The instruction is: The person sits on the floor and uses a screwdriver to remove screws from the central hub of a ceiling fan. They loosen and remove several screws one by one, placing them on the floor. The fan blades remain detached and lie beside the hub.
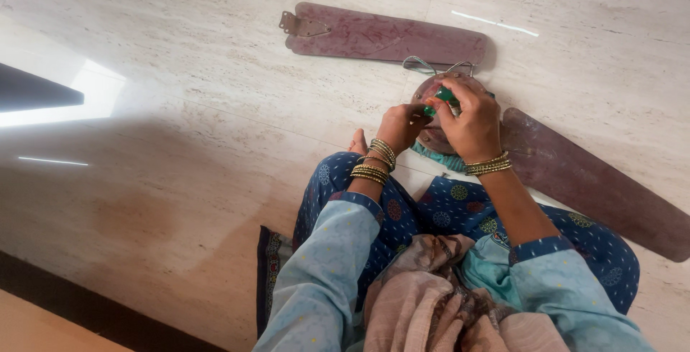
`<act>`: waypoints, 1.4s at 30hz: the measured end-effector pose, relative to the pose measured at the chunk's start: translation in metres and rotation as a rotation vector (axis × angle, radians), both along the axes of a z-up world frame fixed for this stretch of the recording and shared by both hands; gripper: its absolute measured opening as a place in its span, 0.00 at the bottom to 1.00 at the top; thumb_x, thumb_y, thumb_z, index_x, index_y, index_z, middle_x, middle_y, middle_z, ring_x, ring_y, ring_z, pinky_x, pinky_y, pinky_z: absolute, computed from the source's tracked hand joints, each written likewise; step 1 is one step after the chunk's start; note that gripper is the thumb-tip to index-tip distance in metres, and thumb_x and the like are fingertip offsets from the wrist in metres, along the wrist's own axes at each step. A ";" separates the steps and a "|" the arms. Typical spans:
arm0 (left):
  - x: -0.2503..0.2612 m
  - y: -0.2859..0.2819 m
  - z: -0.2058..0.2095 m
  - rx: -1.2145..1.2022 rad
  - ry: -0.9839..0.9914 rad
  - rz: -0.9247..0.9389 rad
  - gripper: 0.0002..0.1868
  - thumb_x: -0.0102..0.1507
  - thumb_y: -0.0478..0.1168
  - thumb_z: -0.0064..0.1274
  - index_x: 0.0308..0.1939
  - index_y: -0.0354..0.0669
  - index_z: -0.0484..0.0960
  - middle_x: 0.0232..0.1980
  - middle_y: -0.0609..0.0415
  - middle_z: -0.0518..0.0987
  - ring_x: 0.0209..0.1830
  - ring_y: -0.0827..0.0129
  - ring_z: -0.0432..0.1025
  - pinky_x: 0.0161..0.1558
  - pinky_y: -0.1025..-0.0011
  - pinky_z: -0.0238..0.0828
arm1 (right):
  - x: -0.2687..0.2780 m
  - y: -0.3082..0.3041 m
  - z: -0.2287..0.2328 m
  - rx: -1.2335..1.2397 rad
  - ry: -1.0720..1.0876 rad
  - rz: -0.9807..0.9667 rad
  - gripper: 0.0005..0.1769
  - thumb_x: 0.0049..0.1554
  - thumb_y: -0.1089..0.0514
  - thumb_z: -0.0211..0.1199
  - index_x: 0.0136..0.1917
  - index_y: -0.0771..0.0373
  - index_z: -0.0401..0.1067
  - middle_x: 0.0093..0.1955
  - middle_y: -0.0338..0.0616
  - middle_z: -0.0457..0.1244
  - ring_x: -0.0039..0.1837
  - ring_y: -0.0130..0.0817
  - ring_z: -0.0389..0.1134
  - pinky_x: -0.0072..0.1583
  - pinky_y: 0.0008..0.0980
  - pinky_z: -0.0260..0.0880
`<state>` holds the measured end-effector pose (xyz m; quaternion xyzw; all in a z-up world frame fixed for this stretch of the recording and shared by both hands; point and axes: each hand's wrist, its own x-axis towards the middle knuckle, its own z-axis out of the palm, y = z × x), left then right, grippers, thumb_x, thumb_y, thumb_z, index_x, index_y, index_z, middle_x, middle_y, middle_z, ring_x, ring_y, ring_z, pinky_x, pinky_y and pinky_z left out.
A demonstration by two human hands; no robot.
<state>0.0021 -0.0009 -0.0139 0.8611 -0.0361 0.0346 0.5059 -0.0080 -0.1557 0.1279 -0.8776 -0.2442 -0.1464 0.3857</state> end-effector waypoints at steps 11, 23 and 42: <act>-0.006 0.000 0.013 0.007 -0.068 -0.024 0.22 0.61 0.40 0.59 0.60 0.50 0.80 0.44 0.51 0.87 0.40 0.61 0.82 0.43 0.65 0.79 | -0.002 0.001 0.006 0.086 0.092 -0.033 0.15 0.58 0.61 0.71 0.57 0.68 0.77 0.53 0.52 0.71 0.51 0.39 0.75 0.51 0.34 0.76; -0.006 -0.003 0.015 0.029 -0.103 -0.038 0.15 0.62 0.41 0.59 0.53 0.47 0.83 0.41 0.50 0.86 0.40 0.59 0.82 0.42 0.64 0.78 | -0.008 -0.002 0.008 0.080 0.031 -0.014 0.13 0.57 0.61 0.72 0.55 0.67 0.77 0.52 0.49 0.72 0.52 0.36 0.75 0.53 0.32 0.76; -0.005 -0.010 0.009 0.073 -0.137 0.047 0.14 0.60 0.45 0.61 0.47 0.47 0.82 0.38 0.52 0.87 0.36 0.60 0.82 0.37 0.66 0.79 | -0.009 -0.003 0.004 0.052 -0.074 -0.027 0.15 0.56 0.62 0.75 0.56 0.67 0.78 0.53 0.52 0.71 0.52 0.39 0.75 0.53 0.33 0.77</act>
